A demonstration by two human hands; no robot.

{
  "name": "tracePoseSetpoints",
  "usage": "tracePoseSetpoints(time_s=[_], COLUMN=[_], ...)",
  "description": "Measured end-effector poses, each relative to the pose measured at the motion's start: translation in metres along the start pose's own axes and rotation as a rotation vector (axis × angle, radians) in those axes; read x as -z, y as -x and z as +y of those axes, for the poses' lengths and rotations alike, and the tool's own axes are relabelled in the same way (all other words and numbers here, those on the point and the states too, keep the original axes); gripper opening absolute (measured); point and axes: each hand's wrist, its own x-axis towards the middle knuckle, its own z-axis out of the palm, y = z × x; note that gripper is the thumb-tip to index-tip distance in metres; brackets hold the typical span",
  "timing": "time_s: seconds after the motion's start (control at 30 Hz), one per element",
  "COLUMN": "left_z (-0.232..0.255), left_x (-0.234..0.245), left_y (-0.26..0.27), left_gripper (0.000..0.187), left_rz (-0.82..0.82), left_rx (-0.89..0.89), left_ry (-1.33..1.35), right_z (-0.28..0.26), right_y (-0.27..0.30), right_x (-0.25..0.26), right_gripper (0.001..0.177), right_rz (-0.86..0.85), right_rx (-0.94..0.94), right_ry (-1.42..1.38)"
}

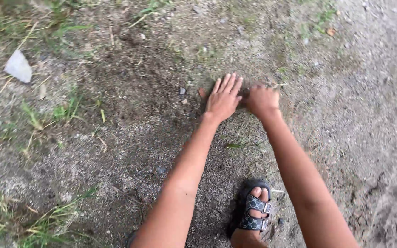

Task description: Pulling weeds from the ground by hand in an outdoor area.

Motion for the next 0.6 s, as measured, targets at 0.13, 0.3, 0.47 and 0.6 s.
tracePoseSetpoints(time_s=[0.13,0.3,0.47,0.6], left_z=[-0.019,-0.010,-0.049,-0.033], left_x=[-0.017,0.008,0.039,0.056], left_y=[0.010,0.024,0.035,0.054], left_gripper=[0.071,0.078,0.077,0.076], left_rz=[0.014,-0.104,-0.394,-0.274], left_rx=[-0.056,-0.136,-0.116,0.057], left_ry=[-0.081,-0.469,-0.400,-0.310], right_z=[-0.012,-0.001,-0.008,0.018], right_y=[0.009,0.000,-0.009,-0.017], right_x=[-0.040,-0.126,-0.055,-0.064], right_gripper=[0.054,0.041,0.045,0.042], right_rz=[-0.081,0.035,-0.108,-0.214], right_rx=[-0.105,-0.123,0.003,-0.004], right_ry=[-0.002,-0.114,-0.141,-0.317])
